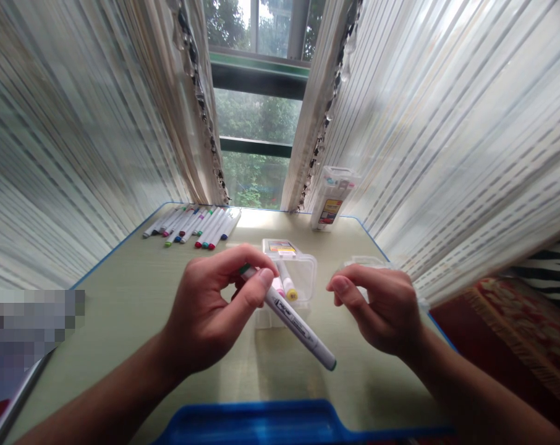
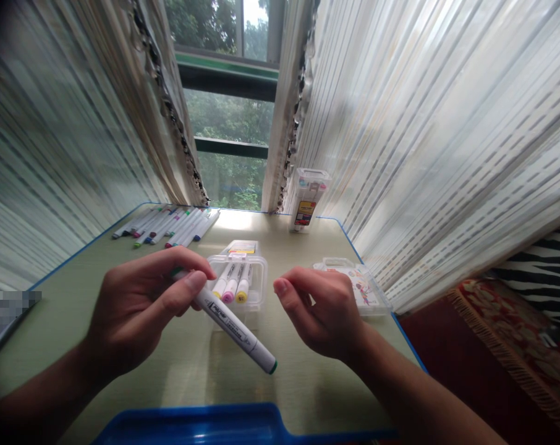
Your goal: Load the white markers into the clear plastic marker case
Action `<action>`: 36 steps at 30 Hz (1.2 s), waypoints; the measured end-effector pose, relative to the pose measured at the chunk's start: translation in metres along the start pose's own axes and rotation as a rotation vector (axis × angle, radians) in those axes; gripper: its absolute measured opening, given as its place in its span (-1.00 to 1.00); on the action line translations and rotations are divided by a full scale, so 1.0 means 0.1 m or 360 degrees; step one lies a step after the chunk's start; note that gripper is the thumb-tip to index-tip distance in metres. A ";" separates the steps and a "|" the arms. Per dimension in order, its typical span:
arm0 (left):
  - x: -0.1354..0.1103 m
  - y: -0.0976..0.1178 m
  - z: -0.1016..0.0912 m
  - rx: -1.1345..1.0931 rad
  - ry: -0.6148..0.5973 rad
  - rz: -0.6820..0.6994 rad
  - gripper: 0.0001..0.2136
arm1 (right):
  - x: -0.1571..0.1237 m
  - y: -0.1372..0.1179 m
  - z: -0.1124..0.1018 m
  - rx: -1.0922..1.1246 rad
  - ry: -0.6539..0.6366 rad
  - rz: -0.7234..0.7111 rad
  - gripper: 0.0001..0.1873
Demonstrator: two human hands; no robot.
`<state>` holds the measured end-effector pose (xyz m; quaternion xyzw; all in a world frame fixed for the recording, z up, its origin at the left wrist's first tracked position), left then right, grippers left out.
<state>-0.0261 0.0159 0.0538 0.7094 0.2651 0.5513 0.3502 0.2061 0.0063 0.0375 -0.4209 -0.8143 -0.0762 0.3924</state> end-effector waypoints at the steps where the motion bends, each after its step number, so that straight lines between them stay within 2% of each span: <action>1: 0.00 0.00 0.00 -0.0002 0.0010 -0.0007 -0.83 | 0.00 0.00 0.00 0.0001 0.0002 0.0001 -0.65; 11: 0.01 -0.03 0.00 -0.0175 0.0119 -0.0108 -0.85 | 0.00 0.01 0.00 0.0085 0.0020 0.0005 -0.65; 17: -0.01 -0.03 0.00 -0.0295 0.0383 -0.0246 -0.84 | -0.02 0.04 0.01 0.0240 0.0041 0.0070 -0.66; 22: -0.01 -0.05 -0.02 -0.0333 0.0388 -0.0262 -0.86 | -0.04 0.06 0.01 0.0287 0.0047 0.0073 -0.65; 26: 0.00 -0.09 -0.05 -0.0421 0.0464 -0.0252 -0.86 | -0.05 0.06 0.00 0.0332 0.0003 0.0057 -0.59; 31: 0.01 -0.10 -0.05 -0.0493 0.0562 -0.0276 -0.86 | -0.02 0.03 -0.04 0.0303 -0.0036 0.0026 -0.52; 36: 0.04 -0.10 -0.03 -0.0520 0.0566 -0.0297 -0.85 | 0.00 0.01 -0.05 0.0131 -0.0023 -0.0013 -0.60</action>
Point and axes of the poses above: each hand's wrist, its own x-axis towards the middle knuckle, its own z-axis out of the palm, y = z × x, the point moved 3 cm from there along x, towards the middle knuckle, and after that the axes turned 15 degrees about -x, right-handed, at the moved point
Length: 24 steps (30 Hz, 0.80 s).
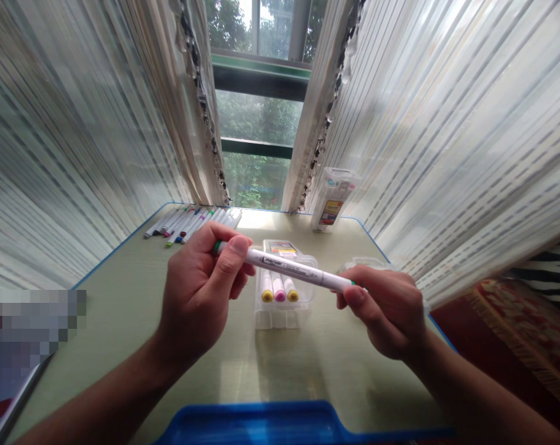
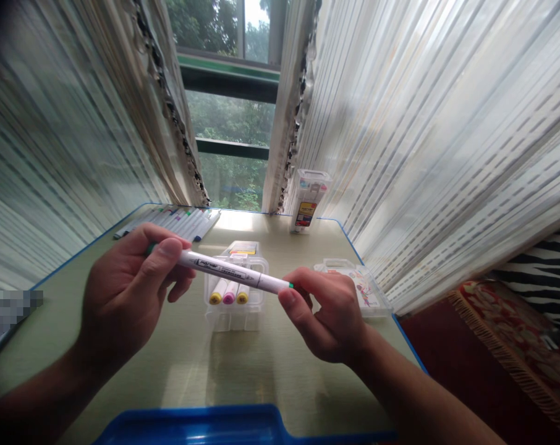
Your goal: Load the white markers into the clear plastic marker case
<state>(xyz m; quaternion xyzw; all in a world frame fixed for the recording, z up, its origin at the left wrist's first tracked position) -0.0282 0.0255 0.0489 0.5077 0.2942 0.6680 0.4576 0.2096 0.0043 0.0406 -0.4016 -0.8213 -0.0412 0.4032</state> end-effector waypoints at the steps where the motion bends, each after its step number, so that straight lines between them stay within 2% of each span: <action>1: 0.00 0.00 0.00 -0.0007 -0.0005 0.0002 -0.84 | 0.00 0.00 0.00 -0.0046 0.0015 0.0006 -0.62; 4: 0.01 -0.01 0.00 -0.0017 -0.0028 0.0004 -0.82 | -0.01 0.00 -0.01 -0.0099 0.0070 0.0031 -0.62; 13: -0.04 -0.02 -0.03 0.0065 -0.0190 -0.0013 -0.83 | -0.02 0.03 0.02 0.0061 0.0122 0.0082 -0.47; 24: -0.06 -0.02 -0.03 0.0128 -0.0383 0.0028 -0.91 | -0.09 0.11 0.07 0.0239 0.0171 0.0125 -0.47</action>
Point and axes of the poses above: each hand's wrist, its own x-axis towards the middle knuckle, its own z-axis out of the palm, y = z × x, the point moved 3 cm from there along x, towards the middle knuckle, and after that the axes turned 15 degrees about -x, right-handed, at the moved point
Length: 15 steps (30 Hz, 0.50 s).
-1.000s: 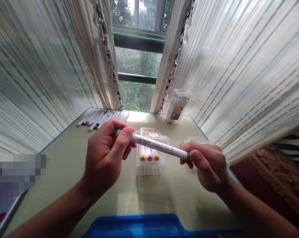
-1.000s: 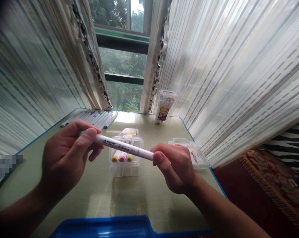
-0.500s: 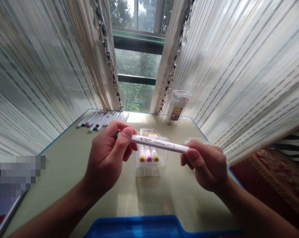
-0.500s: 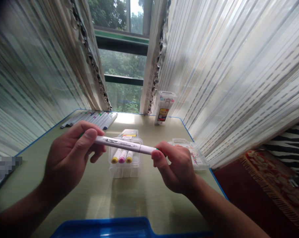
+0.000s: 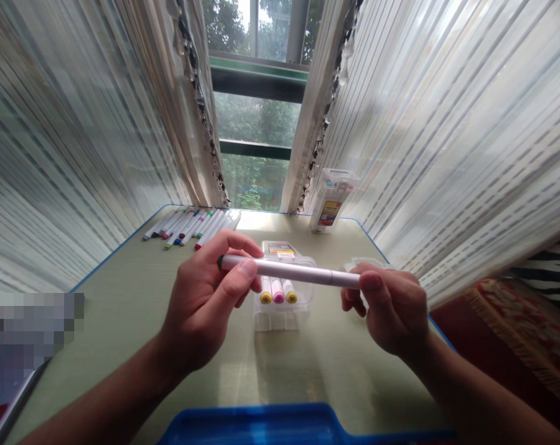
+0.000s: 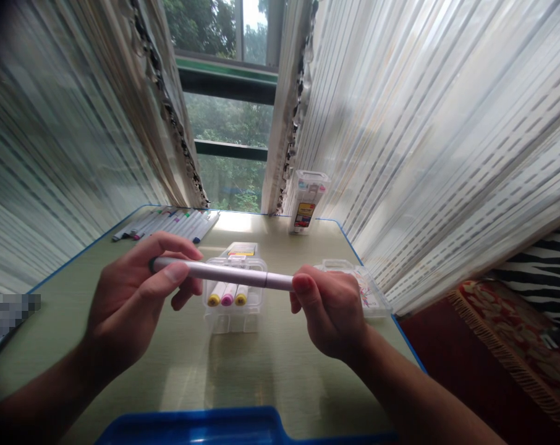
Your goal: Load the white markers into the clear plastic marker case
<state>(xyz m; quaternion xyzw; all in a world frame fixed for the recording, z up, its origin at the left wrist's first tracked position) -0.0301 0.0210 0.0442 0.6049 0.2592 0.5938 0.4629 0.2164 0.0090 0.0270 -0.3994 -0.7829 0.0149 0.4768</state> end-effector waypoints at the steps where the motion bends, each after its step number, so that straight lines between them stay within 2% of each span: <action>1: 0.00 0.00 0.00 0.0010 -0.0008 0.0002 -0.90 | 0.00 0.01 0.00 0.0013 0.0006 0.0012 -0.48; 6: -0.01 -0.02 -0.01 0.0033 -0.0035 0.0009 -0.90 | -0.01 0.02 0.00 0.0053 -0.0004 0.0072 -0.55; 15: -0.01 -0.02 0.00 0.0062 -0.0014 0.0010 -0.90 | -0.05 0.05 0.02 0.0173 -0.0043 0.0197 -0.80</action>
Point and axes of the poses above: each hand's wrist, its own x-axis towards the middle knuckle, its own z-axis out of the palm, y = z × x, the point moved 3 cm from there along x, towards the middle knuckle, and after that the axes turned 15 degrees about -x, right-handed, at the moved point
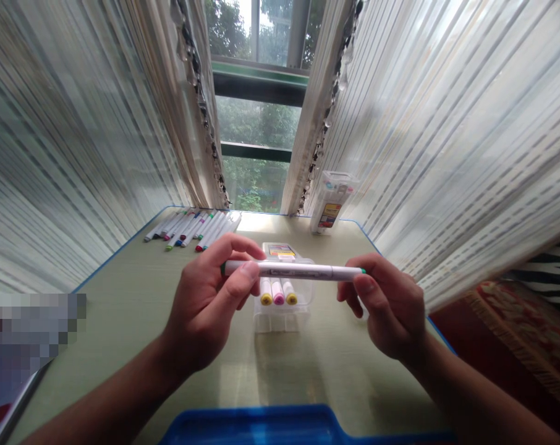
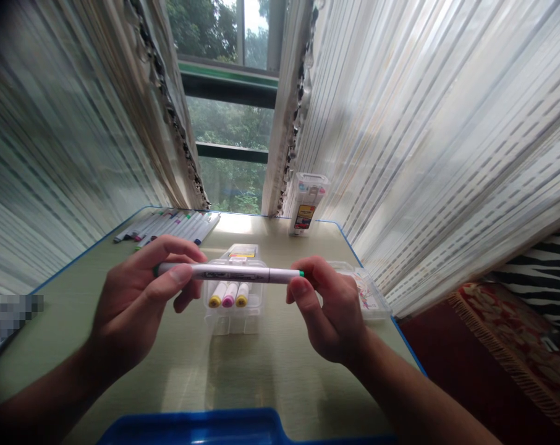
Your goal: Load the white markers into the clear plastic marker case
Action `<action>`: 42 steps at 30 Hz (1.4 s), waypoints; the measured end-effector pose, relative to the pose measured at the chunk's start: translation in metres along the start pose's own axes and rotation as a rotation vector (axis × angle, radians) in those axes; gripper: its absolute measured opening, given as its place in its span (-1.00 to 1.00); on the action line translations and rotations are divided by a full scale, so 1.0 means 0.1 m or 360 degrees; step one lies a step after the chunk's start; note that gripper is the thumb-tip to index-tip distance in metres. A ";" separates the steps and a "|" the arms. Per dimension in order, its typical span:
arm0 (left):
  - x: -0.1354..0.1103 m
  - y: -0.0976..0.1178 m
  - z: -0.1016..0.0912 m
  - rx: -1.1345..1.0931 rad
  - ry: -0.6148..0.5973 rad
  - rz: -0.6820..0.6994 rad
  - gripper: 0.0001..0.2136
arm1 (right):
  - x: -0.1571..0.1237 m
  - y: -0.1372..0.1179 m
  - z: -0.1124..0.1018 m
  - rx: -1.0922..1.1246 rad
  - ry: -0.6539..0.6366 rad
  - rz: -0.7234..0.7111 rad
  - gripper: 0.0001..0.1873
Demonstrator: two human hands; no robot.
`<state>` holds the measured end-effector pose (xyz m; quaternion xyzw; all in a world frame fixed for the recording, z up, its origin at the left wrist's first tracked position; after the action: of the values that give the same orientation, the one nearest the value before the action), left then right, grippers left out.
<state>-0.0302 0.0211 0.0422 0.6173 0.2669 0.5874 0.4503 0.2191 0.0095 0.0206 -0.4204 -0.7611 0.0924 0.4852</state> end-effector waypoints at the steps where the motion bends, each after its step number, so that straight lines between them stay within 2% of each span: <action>1: 0.00 0.00 0.00 0.0000 0.0003 -0.0002 -0.89 | 0.00 0.00 0.00 -0.0008 -0.0003 -0.0001 -0.80; 7: 0.00 -0.02 -0.01 -0.0021 0.0003 -0.0029 -0.89 | 0.04 -0.03 0.00 -0.0105 -0.0004 -0.0037 -0.79; 16: -0.02 -0.04 -0.02 -0.0125 -0.0017 -0.0049 -0.84 | 0.03 -0.02 0.00 -0.0009 -0.0001 0.0000 -0.85; 25: -0.01 -0.03 -0.01 -0.0110 0.0012 -0.0063 -0.84 | 0.05 -0.05 -0.02 -0.0070 -0.0019 -0.0005 -0.84; 32: -0.03 0.00 0.00 -0.0027 -0.0045 -0.0060 -0.89 | 0.04 -0.02 -0.02 -0.0088 -0.0009 0.0014 -0.77; 42: -0.01 0.09 0.05 0.0074 0.0068 0.0001 -0.91 | 0.04 -0.05 -0.01 -0.0124 -0.0014 -0.0039 -0.58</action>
<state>-0.0273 0.0149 0.0497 0.6150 0.2898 0.5942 0.4298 0.2167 0.0094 0.0267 -0.4294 -0.7712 0.0584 0.4662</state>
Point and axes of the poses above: each hand's wrist, its own x-axis towards the middle knuckle, its own z-axis out of the palm, y = z × x, the point moved 3 cm from there along x, towards the middle knuckle, and after that the axes turned 15 degrees about -x, right-handed, at the moved point
